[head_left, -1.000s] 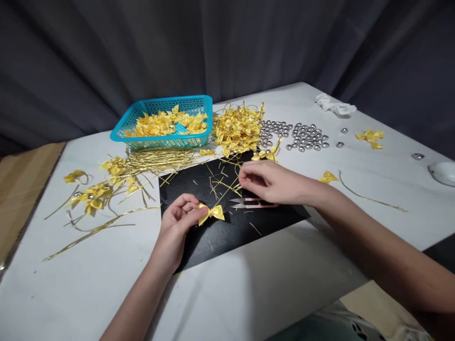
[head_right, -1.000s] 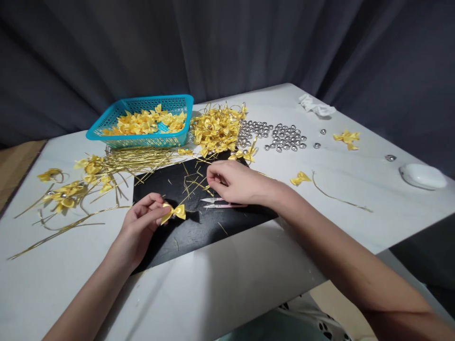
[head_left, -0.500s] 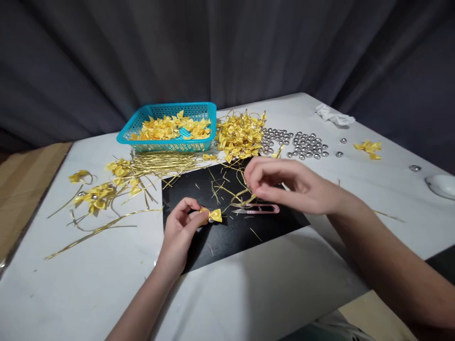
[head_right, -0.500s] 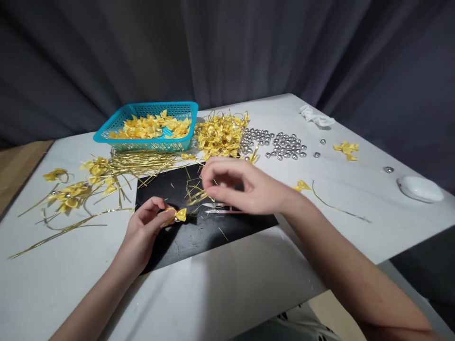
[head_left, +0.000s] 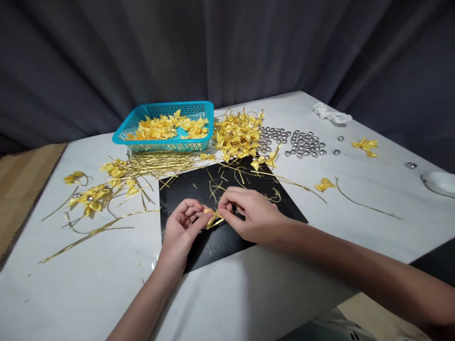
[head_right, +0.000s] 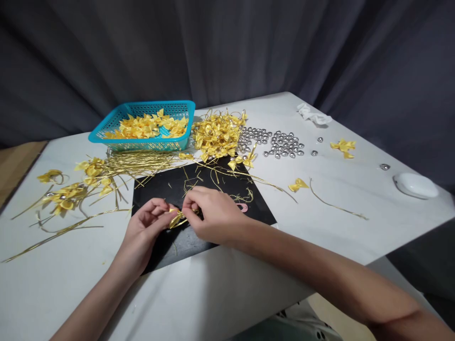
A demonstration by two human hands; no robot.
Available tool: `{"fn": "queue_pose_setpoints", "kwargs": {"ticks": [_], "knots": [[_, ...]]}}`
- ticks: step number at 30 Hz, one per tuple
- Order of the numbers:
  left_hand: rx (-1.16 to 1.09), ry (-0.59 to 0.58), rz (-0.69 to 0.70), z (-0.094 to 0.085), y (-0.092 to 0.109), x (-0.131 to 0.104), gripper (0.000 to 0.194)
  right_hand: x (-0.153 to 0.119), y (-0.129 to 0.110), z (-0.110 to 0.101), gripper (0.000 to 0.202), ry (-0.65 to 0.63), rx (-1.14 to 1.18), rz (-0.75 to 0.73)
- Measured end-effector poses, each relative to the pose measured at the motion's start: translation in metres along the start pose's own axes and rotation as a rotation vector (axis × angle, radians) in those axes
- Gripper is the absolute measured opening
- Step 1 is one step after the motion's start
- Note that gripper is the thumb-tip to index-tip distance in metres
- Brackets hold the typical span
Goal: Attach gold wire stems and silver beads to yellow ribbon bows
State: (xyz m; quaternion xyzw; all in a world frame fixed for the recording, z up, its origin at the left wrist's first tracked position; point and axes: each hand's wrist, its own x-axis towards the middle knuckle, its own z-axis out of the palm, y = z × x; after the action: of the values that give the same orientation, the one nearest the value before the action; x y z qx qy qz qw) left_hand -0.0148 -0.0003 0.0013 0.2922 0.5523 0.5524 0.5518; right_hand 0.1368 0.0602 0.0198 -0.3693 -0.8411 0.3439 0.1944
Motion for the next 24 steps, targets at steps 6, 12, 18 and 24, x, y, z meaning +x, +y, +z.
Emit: {"fn": "queue_pose_setpoints", "kwargs": {"ticks": [6,12,18,24], "knots": [[0.012,-0.008,-0.029,0.0002,0.0001,-0.0003,0.022,-0.0014,0.0015,0.0015,0.008,0.022,-0.047,-0.026],[0.037,0.031,-0.029,-0.0012,0.0003,0.0003,0.021,-0.0036,0.0002,0.0003,0.009,0.009,-0.170,-0.105],[0.037,0.037,-0.033,0.0008,0.0010,0.0001,0.018,-0.0046,0.0021,0.0056,0.010,0.049,-0.126,-0.112],[-0.010,0.022,-0.062,0.0013,-0.0012,0.0010,0.018,-0.0035,0.0064,0.0072,0.009,0.077,-0.052,-0.138]]}}
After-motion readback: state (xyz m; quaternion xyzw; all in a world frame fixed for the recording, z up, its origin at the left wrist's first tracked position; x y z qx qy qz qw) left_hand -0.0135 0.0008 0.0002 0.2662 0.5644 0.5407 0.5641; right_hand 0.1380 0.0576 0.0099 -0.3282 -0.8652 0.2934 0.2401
